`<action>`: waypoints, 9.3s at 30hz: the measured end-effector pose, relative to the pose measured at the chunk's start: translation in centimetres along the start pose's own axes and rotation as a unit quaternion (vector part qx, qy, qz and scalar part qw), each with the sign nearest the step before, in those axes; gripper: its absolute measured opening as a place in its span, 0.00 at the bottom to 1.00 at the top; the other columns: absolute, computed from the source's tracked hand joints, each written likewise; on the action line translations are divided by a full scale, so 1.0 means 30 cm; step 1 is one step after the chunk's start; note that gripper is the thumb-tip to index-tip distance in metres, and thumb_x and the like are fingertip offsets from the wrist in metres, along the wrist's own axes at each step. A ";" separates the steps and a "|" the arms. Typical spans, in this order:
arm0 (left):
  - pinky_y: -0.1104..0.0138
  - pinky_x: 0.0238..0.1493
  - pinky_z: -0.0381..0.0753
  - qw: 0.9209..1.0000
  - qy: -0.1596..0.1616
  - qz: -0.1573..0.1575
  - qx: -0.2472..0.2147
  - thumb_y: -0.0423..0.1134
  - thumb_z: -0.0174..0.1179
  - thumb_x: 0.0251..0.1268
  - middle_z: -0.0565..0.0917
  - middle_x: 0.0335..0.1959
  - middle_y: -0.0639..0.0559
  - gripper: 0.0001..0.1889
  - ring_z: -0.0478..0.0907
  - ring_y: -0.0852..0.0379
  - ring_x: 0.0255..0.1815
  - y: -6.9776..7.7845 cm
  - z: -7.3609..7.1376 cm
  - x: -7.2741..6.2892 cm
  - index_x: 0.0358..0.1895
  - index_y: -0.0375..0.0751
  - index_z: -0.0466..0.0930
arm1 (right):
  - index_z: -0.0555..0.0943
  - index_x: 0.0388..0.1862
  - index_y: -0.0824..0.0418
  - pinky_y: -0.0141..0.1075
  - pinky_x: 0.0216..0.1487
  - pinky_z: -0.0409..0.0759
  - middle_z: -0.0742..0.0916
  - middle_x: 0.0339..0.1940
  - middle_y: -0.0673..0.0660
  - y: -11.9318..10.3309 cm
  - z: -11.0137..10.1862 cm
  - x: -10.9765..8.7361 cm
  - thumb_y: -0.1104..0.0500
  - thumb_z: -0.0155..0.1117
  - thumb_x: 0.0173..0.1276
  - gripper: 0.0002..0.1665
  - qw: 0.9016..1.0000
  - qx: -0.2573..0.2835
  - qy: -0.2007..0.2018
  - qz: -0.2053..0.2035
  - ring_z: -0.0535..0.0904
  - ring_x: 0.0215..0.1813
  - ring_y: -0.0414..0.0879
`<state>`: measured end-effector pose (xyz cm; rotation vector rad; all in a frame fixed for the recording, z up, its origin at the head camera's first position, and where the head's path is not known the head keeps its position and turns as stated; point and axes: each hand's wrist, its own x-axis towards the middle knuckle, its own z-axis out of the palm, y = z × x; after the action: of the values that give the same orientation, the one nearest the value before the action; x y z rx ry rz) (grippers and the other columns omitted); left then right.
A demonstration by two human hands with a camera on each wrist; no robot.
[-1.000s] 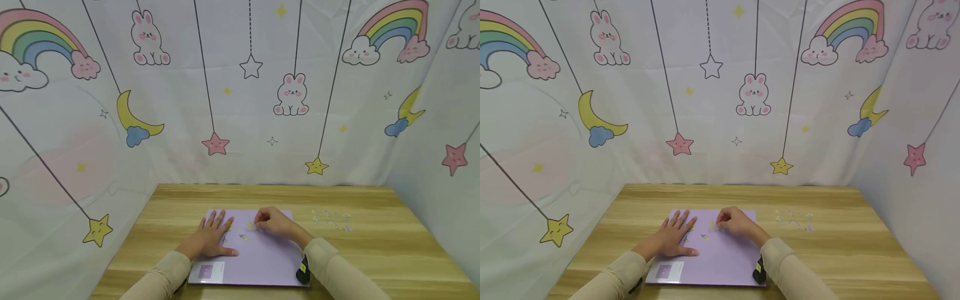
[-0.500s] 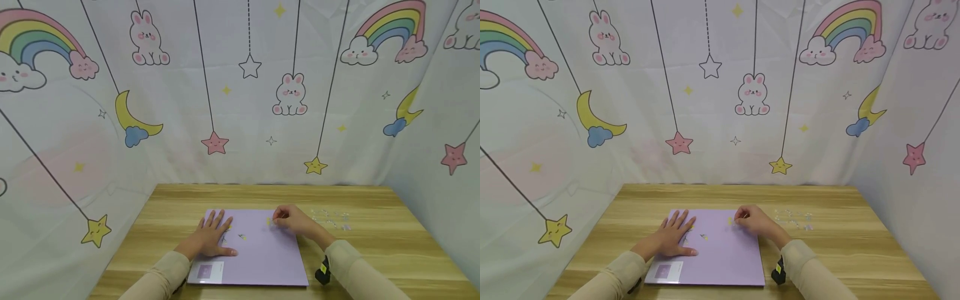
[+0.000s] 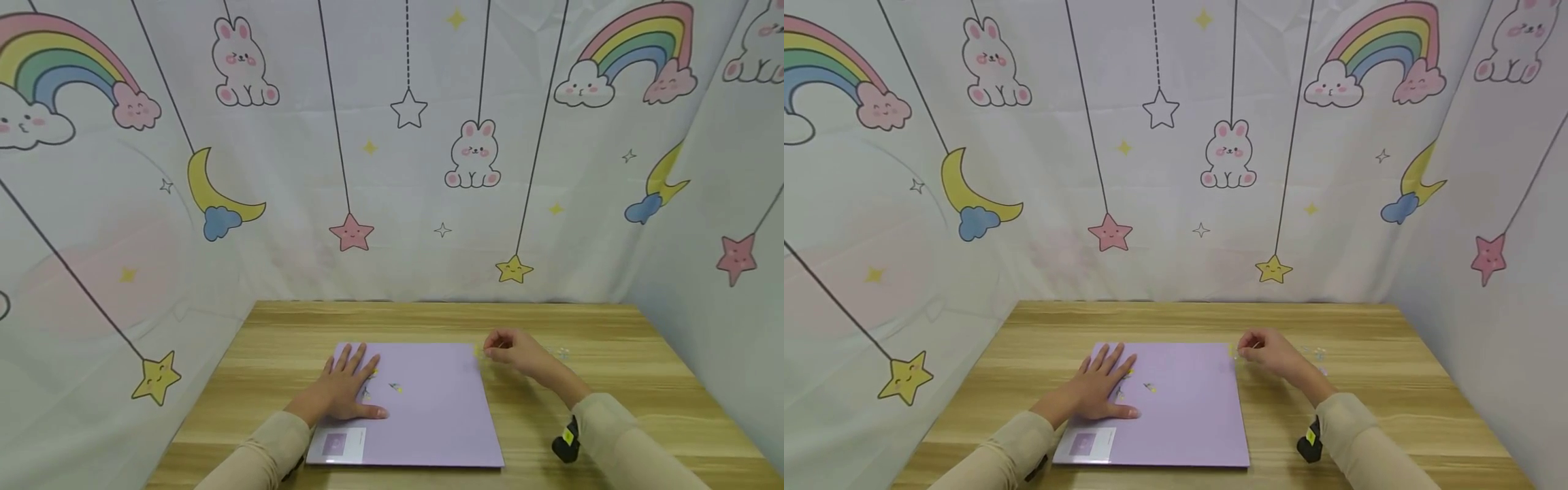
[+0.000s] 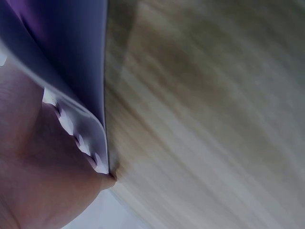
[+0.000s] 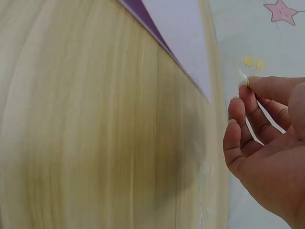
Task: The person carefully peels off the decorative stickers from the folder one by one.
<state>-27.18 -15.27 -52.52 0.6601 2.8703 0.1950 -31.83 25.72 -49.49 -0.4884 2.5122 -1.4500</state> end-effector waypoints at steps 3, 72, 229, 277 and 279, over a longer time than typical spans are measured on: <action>0.32 0.80 0.46 1.000 -0.001 -0.001 0.000 0.83 0.57 0.58 0.44 0.88 0.38 0.61 0.38 0.30 0.87 0.000 0.000 -0.001 0.88 0.51 0.50 | 0.82 0.45 0.66 0.44 0.46 0.82 0.85 0.41 0.58 0.019 -0.021 -0.016 0.62 0.67 0.77 0.06 1.000 -0.002 0.006 0.007 0.78 0.44 0.50; 0.32 0.80 0.46 1.000 0.006 -0.002 0.003 0.82 0.57 0.60 0.45 0.88 0.37 0.60 0.39 0.29 0.86 0.013 -0.007 -0.006 0.88 0.50 0.51 | 0.85 0.31 0.57 0.33 0.33 0.77 0.81 0.29 0.42 0.154 -0.099 -0.141 0.70 0.76 0.62 0.10 0.950 -0.267 0.028 -0.157 0.75 0.32 0.34; 0.35 0.80 0.52 0.996 0.032 -0.068 0.050 0.85 0.63 0.49 0.53 0.85 0.31 0.67 0.48 0.32 0.86 0.097 -0.052 -0.036 0.83 0.37 0.60 | 0.91 0.49 0.60 0.46 0.53 0.78 0.84 0.50 0.54 -0.112 0.454 0.213 0.62 0.78 0.66 0.13 0.970 -0.179 -0.014 -0.167 0.79 0.51 0.49; 0.34 0.79 0.51 0.995 0.024 -0.072 0.058 0.82 0.64 0.53 0.54 0.84 0.30 0.65 0.48 0.31 0.86 0.112 -0.064 -0.051 0.83 0.35 0.61 | 0.85 0.43 0.63 0.35 0.44 0.78 0.84 0.35 0.50 -0.119 0.490 0.222 0.72 0.72 0.66 0.09 0.979 -0.129 -0.029 -0.157 0.79 0.40 0.43; 0.34 0.79 0.52 0.995 0.023 -0.071 0.059 0.82 0.64 0.53 0.54 0.84 0.30 0.65 0.48 0.31 0.86 0.114 -0.065 -0.050 0.83 0.35 0.61 | 0.86 0.45 0.63 0.35 0.45 0.78 0.84 0.35 0.49 -0.116 0.491 0.224 0.72 0.72 0.67 0.10 0.978 -0.135 -0.027 -0.156 0.79 0.40 0.42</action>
<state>-24.84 -13.05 -49.80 0.4735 2.9763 0.0207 -32.52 9.79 -53.88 -0.9935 2.6933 -1.1645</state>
